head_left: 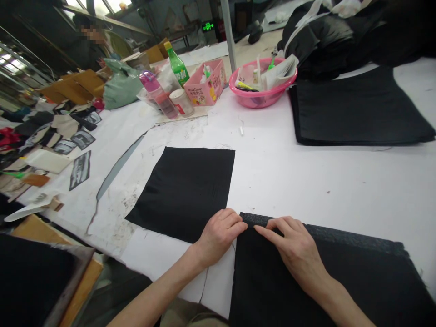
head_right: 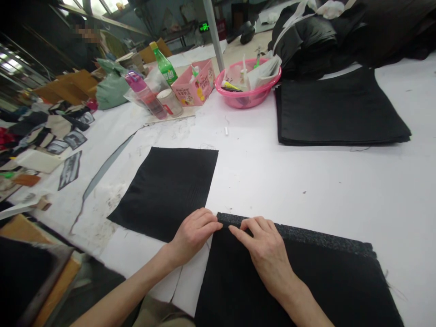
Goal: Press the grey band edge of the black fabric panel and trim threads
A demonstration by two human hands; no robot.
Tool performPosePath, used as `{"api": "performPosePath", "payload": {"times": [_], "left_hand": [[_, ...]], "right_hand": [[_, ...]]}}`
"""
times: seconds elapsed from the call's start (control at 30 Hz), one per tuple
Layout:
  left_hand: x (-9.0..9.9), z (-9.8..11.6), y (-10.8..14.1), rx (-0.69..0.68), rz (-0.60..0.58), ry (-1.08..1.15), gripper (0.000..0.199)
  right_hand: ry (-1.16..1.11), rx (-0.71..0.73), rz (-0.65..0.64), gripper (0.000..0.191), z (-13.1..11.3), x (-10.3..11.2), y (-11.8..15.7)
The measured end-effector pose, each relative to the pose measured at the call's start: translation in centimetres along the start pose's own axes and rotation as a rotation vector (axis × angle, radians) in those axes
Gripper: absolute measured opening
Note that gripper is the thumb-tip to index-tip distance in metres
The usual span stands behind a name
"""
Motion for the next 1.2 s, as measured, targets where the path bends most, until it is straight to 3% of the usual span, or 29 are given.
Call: {"api": "performPosePath", "payload": {"times": [0.23,1.2], "left_hand": [[0.0,0.7,0.0,-0.073,-0.017,-0.091,0.016],[-0.6,1.1,-0.2,-0.099,-0.054,-0.188,0.016]], "right_hand": [[0.017,-0.005,-0.013,0.034,0.1,-0.4,0.0],[0.129,0.054,0.018,0.032,-0.8,0.0,-0.5]]}}
Point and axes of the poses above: each hand's wrist, its own y-axis away from the middle knuckle, its own x-axis out of the back of the hand, z = x × y, the point moved 9 cm from there along -y, towards the middle knuckle, and after that the axes turned 10 degrees about y, right-handed, at the moved point
